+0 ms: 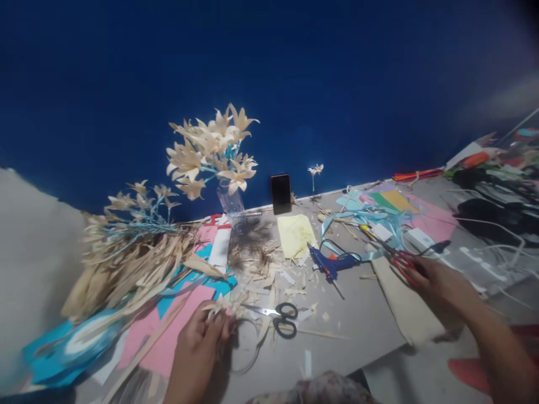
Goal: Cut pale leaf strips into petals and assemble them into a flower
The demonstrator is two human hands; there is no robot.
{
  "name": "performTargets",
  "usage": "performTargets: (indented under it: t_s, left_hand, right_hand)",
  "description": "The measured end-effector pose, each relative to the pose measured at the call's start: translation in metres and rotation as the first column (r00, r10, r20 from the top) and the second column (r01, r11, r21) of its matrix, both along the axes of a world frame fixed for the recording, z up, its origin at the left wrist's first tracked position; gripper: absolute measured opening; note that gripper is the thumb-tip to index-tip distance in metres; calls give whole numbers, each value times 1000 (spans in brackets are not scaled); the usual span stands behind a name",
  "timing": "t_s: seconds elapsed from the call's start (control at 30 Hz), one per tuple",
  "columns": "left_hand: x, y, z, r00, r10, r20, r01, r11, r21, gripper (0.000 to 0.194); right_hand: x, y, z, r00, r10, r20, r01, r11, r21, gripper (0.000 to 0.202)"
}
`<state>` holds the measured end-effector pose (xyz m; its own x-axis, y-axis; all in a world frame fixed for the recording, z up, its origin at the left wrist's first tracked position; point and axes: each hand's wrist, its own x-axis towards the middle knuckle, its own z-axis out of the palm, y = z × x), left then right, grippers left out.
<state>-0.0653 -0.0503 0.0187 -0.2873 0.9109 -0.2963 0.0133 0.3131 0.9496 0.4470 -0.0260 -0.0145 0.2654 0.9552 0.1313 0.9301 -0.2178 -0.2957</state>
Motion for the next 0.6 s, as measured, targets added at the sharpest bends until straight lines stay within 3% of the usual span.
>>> performTargets:
  t_s: [0.07,0.13,0.27,0.4,0.43,0.53,0.6]
  left_hand:
    - [0,1,2,1000,19,-23,-19,1000,9,37]
    - [2,2,3,999,25,-37,-24,1000,15,37]
    - [7,3,4,999,25,39,-25,1000,7,40]
    - [6,-1,4,1000,27,8,-27,999,22,38]
    - [4,-3,4,1000,23,-21,-22,999,27,37]
    - [-4,-11,1,998,27,-60,-24,999,49,34]
    - [-9,-16,-2,998,19,-58,-15,997,70,33]
  right_hand:
    - [-3,-8,8,992,-30,-121,32,999,17,29]
    - [-24,-16,21,948,-7,-317,31,997,73,35]
    - [-110,-25,43,791,164,-589,-181,983,30,31]
    - [-193,-24,48,537,191,-822,-467,878,-102,30]
    - [-206,-22,47,508,197,-839,-550,823,-140,24]
    - [-233,-14,44,515,333,-790,-678,722,-137,20]
    - [-243,-8,44,516,392,-762,-713,689,-128,21]
